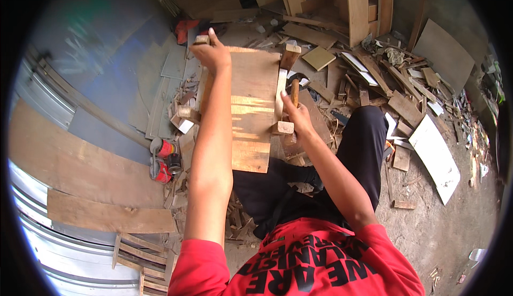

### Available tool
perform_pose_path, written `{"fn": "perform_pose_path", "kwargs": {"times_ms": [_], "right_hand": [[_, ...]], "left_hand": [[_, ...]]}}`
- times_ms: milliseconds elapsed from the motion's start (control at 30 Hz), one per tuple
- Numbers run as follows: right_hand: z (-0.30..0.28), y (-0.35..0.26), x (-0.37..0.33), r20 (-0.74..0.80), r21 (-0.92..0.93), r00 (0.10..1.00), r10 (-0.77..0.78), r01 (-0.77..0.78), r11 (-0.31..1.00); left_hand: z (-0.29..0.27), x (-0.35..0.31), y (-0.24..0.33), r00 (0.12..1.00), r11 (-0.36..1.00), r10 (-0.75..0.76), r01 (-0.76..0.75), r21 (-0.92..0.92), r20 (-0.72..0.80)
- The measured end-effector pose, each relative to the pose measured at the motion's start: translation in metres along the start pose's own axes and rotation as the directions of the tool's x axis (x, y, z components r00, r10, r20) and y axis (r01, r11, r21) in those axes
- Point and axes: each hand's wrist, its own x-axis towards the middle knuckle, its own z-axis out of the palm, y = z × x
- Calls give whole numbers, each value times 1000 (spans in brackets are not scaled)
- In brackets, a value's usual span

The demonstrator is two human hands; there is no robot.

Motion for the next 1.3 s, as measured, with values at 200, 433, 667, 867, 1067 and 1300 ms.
{"fn": "perform_pose_path", "kwargs": {"times_ms": [200,433,667,867,1067,1300], "right_hand": [[-7,-31,-42,187,-154,973,137,-108,982],[-47,10,-3,227,63,960,-166,155,986],[-54,16,1,134,225,948,-288,254,941],[-50,-3,10,65,157,921,-385,372,915],[-78,-20,10,58,-43,894,-445,448,893],[-103,-38,26,105,-337,820,-563,562,755]], "left_hand": [[-34,-27,24,996,995,9,-18,101,88],[-35,-77,138,931,931,356,-347,-111,77],[-52,-101,186,809,774,580,-511,-374,95],[-67,-99,178,909,810,401,-293,-508,114],[-89,-95,124,926,839,157,59,-541,344],[-129,-70,50,651,193,-131,757,-625,748]]}}
